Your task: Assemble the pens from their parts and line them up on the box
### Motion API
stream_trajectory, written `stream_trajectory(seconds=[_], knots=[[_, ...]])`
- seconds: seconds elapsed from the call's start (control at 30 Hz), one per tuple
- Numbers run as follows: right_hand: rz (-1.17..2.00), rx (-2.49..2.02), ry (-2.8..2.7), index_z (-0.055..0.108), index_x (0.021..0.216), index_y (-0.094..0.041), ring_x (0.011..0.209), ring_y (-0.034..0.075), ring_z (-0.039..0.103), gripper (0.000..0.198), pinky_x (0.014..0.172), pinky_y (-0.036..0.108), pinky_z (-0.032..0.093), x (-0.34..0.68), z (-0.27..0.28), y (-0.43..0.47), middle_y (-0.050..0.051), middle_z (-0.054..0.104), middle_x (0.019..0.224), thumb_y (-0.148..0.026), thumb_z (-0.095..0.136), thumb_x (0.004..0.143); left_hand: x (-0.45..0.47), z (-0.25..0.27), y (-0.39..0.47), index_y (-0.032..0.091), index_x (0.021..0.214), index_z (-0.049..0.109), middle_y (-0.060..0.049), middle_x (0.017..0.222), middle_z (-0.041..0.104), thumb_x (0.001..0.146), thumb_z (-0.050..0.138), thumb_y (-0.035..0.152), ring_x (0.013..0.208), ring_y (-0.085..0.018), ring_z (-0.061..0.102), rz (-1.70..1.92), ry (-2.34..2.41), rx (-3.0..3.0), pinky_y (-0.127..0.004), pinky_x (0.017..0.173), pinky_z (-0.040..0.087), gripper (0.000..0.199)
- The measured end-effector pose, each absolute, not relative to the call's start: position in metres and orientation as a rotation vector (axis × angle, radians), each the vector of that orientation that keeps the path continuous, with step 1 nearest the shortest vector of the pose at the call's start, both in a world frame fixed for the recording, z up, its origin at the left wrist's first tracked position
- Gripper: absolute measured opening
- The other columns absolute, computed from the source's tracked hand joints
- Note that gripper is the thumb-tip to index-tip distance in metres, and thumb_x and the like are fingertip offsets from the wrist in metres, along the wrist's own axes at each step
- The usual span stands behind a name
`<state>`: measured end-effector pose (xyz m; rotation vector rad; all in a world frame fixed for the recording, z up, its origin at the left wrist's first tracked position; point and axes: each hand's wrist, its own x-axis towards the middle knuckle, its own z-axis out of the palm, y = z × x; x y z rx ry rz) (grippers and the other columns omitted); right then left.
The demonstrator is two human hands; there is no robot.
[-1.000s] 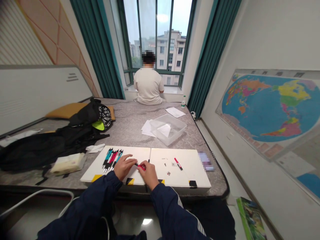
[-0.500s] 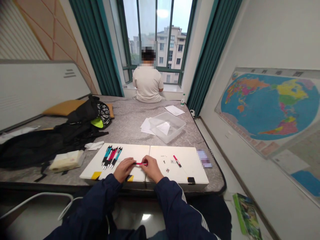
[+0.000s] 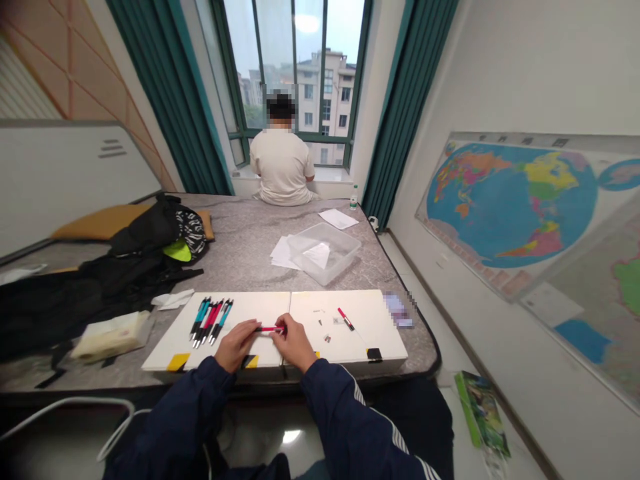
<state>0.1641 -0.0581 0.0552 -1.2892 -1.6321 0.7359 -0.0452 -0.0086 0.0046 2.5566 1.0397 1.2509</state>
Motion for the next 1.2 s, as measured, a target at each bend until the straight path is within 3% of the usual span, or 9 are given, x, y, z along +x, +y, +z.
stream_trajectory(seconds=[0.1, 0.3, 0.4, 0.57, 0.7, 0.93, 1.13, 1.2], knots=[[0.727, -1.33, -1.621, 0.062, 0.089, -0.019, 0.067, 0.013, 0.057, 0.012, 0.064, 0.023, 0.043, 0.166, 0.051, -0.06, -0.001, 0.064, 0.074, -0.03, 0.062, 0.084, -0.048, 0.001, -0.007, 0.022, 0.113, 0.067, -0.008, 0.107, 0.071, 0.091, 0.051, 0.023, 0.104, -0.022, 0.065, 1.267, 1.024, 2.551, -0.039, 0.091, 0.055, 0.026], [0.769, -1.403, -1.565, 0.065, 0.078, -0.018, 0.056, 0.012, 0.055, 0.028, 0.058, 0.022, 0.04, 0.162, 0.044, -0.061, -0.002, 0.06, 0.058, -0.044, 0.06, 0.088, -0.05, 0.003, -0.006, 0.023, 0.107, 0.069, -0.007, 0.101, 0.072, 0.09, 0.053, 0.026, 0.097, -0.023, 0.066, 1.283, 1.043, 2.534, -0.041, 0.088, 0.056, 0.023], [0.711, -1.419, -1.593, 0.065, 0.077, -0.018, 0.058, 0.012, 0.054, 0.028, 0.057, 0.022, 0.038, 0.162, 0.044, -0.062, -0.002, 0.061, 0.061, -0.045, 0.062, 0.087, -0.048, 0.004, -0.006, 0.022, 0.104, 0.069, -0.008, 0.1, 0.071, 0.09, 0.053, 0.027, 0.097, -0.023, 0.065, 1.272, 1.08, 2.509, -0.041, 0.088, 0.055, 0.022], [0.637, -1.311, -1.647, 0.063, 0.097, -0.019, 0.067, 0.013, 0.055, 0.021, 0.064, 0.022, 0.04, 0.162, 0.045, -0.065, -0.001, 0.063, 0.077, -0.031, 0.07, 0.081, -0.047, 0.005, -0.006, 0.022, 0.104, 0.068, -0.007, 0.099, 0.071, 0.09, 0.054, 0.026, 0.097, -0.023, 0.065, 1.262, 1.09, 2.479, -0.04, 0.088, 0.055, 0.021], [0.552, -1.309, -1.671, 0.063, 0.086, -0.019, 0.071, 0.014, 0.054, 0.01, 0.068, 0.023, 0.039, 0.163, 0.046, -0.066, 0.001, 0.06, 0.078, -0.029, 0.064, 0.086, -0.045, 0.007, -0.007, 0.022, 0.105, 0.069, -0.008, 0.099, 0.072, 0.089, 0.055, 0.026, 0.096, -0.022, 0.066, 1.216, 1.073, 2.453, -0.04, 0.087, 0.056, 0.021], [0.494, -1.387, -1.713, 0.06, 0.07, -0.017, 0.063, 0.013, 0.048, 0.035, 0.062, 0.023, 0.034, 0.162, 0.045, -0.065, -0.001, 0.054, 0.065, -0.047, 0.056, 0.09, -0.046, 0.011, -0.009, 0.022, 0.101, 0.071, -0.007, 0.098, 0.073, 0.088, 0.056, 0.03, 0.095, -0.022, 0.066, 1.211, 1.094, 2.332, -0.041, 0.087, 0.055, 0.021], [0.544, -1.361, -1.632, 0.064, 0.077, -0.017, 0.066, 0.013, 0.052, 0.029, 0.063, 0.022, 0.036, 0.166, 0.042, -0.062, 0.0, 0.059, 0.069, -0.043, 0.058, 0.089, -0.046, 0.022, -0.01, 0.018, 0.118, 0.064, -0.009, 0.109, 0.071, 0.087, 0.058, 0.038, 0.101, -0.023, 0.066, 0.953, 1.049, 2.003, -0.043, 0.094, 0.051, 0.038], [0.579, -1.342, -1.612, 0.066, 0.08, -0.017, 0.066, 0.013, 0.053, 0.026, 0.063, 0.022, 0.037, 0.167, 0.042, -0.06, 0.0, 0.06, 0.07, -0.041, 0.06, 0.088, -0.046, 0.028, -0.01, 0.017, 0.116, 0.066, -0.01, 0.11, 0.071, 0.088, 0.055, 0.039, 0.103, -0.024, 0.065, 0.936, 1.045, 1.965, -0.044, 0.096, 0.049, 0.037]])
